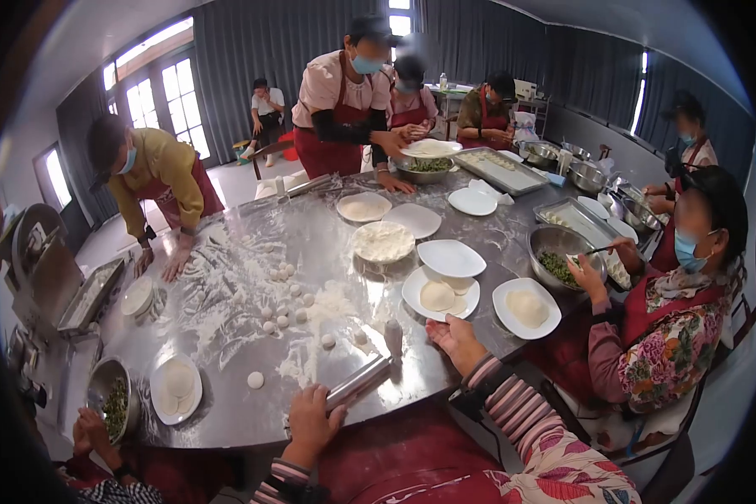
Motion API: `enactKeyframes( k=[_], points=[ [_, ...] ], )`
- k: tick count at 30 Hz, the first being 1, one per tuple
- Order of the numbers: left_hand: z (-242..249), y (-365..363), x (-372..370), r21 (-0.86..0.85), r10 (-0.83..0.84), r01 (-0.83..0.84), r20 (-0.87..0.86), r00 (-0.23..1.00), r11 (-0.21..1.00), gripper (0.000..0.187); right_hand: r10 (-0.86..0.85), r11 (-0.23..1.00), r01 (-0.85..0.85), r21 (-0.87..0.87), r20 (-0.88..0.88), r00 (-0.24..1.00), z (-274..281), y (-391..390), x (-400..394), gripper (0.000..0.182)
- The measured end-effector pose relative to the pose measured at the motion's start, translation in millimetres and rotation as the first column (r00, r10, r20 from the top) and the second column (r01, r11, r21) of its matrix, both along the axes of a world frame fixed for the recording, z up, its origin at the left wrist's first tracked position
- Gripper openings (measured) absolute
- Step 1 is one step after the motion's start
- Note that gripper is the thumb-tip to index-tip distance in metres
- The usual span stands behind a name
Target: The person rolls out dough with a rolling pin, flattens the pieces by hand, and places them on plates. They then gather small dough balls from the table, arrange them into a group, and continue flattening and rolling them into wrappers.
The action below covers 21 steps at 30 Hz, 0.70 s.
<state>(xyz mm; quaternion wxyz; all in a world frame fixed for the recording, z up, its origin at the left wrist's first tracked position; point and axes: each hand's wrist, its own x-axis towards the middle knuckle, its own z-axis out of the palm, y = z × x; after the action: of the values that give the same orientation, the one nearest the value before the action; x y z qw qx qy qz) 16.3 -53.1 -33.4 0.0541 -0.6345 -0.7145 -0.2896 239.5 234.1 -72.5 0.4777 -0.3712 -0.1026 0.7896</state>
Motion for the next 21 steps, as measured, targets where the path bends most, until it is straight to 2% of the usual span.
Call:
enactKeyframes(
  k=[2,6,8,10,12,13,14,16,17,18,21],
  points=[
    [1.4,1.2,0.5,0.002,-0.004,0.004,0.011,1.0,1.0,0.045,-0.064,0.995,0.069,-0.077,0.06,0.996,-2.6,9.8,-4.5,0.022],
    [-0.8,3.1,-0.5,0.028,-0.006,0.006,-0.003,1.0,1.0,0.045,-0.145,0.978,0.145,-0.149,0.009,0.989,-4.0,25.9,-8.5,0.022],
    [-2.5,3.1,-0.8,0.008,0.004,-0.004,0.019,1.0,1.0,0.045,-0.103,0.994,0.098,-0.044,-0.134,0.986,-0.5,34.0,-2.2,0.025],
    [-5.0,3.8,-2.4,0.01,0.002,-0.002,-0.001,1.0,1.0,0.046,-0.156,0.984,0.119,-0.132,-0.317,0.936,4.7,61.9,4.1,0.029],
    [-7.3,4.1,-2.2,0.035,-0.007,0.007,0.012,1.0,0.999,0.044,-0.142,0.99,0.139,-0.039,-0.105,0.984,9.4,83.3,6.2,0.032],
    [-6.5,4.0,-1.9,0.045,-0.01,0.01,0.004,1.0,0.999,0.044,-0.194,0.976,0.194,-0.1,0.015,0.981,13.2,86.3,6.9,0.036],
    [-3.8,4.9,-3.5,0.046,-0.019,0.019,-0.002,1.0,0.999,0.044,-0.202,0.974,0.202,-0.099,0.009,0.979,8.2,84.3,11.2,0.036],
    [-4.6,3.3,0.3,0.046,0.0,0.0,0.015,1.0,0.999,0.044,-0.06,0.998,0.06,0.0,-0.014,0.998,-11.7,78.7,25.8,0.038],
    [-4.4,3.6,2.5,0.049,0.008,-0.009,0.032,0.999,0.999,0.044,-0.044,0.999,0.044,0.009,0.007,0.999,-11.0,70.2,28.8,0.03],
    [-2.8,3.9,1.9,0.046,0.004,-0.006,0.025,1.0,0.999,0.045,-0.034,0.999,0.034,0.007,0.022,0.999,-10.1,62.8,30.9,0.03],
    [4.6,3.8,3.1,0.026,-0.003,0.002,0.018,1.0,1.0,0.045,0.143,0.987,-0.156,0.044,0.215,0.966,1.2,24.9,28.2,0.022]
  ],
)
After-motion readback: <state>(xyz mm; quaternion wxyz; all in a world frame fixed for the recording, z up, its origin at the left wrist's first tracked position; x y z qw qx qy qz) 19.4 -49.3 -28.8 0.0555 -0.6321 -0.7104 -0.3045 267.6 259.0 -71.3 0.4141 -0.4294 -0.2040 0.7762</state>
